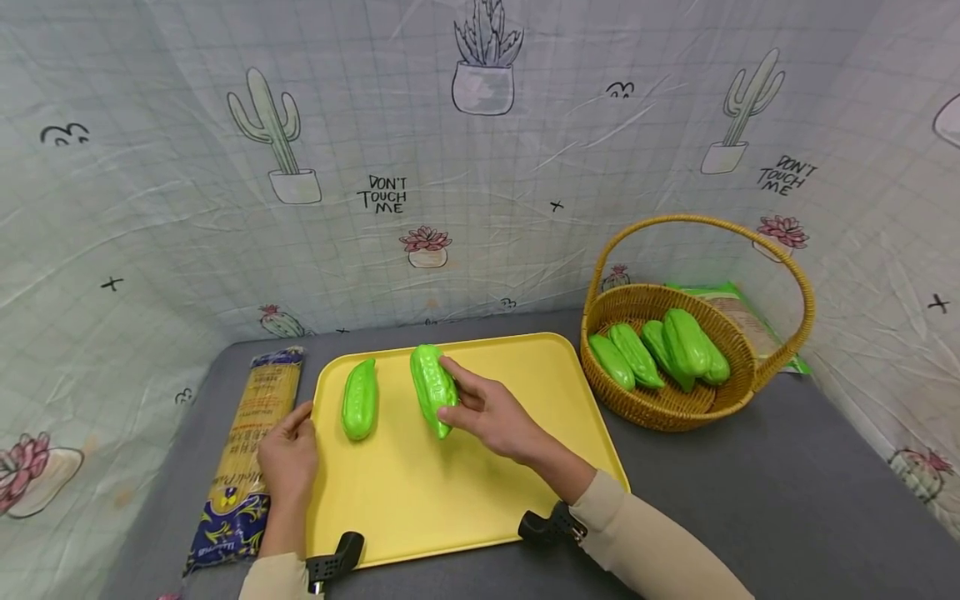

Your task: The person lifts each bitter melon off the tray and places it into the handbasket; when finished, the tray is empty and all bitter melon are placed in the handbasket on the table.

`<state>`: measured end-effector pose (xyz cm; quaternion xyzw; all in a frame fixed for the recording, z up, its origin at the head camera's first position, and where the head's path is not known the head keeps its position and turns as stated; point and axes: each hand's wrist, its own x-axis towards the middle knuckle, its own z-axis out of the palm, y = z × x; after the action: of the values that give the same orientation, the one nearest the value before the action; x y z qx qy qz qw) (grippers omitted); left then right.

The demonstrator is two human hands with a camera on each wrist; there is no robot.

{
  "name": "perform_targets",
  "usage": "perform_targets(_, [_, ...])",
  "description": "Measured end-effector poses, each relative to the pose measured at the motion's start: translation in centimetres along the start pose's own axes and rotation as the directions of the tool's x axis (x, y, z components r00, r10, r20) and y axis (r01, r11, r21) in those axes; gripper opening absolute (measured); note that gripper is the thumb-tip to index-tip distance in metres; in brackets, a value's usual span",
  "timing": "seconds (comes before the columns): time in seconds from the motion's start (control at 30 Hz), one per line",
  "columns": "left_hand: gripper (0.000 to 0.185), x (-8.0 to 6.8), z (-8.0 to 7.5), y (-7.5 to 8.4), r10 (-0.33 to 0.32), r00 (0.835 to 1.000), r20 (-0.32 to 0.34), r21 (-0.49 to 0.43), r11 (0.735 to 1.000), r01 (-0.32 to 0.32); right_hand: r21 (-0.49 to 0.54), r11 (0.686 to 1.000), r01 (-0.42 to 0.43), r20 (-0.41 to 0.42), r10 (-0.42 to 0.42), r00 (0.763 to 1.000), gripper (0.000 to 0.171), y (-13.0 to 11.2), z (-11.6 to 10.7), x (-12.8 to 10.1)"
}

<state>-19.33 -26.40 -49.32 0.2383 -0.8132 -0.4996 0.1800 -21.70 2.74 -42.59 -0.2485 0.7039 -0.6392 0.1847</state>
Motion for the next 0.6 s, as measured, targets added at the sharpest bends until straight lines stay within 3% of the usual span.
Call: perform_targets(0.6, [0.037, 0.1, 0.0, 0.1, -0.005, 1.000, -0.001, -0.001, 1.000, 0.005, -0.010, 1.000, 0.020, -0.049, -0.021, 0.999, 0.076, -0.6, -4.2, -3.4])
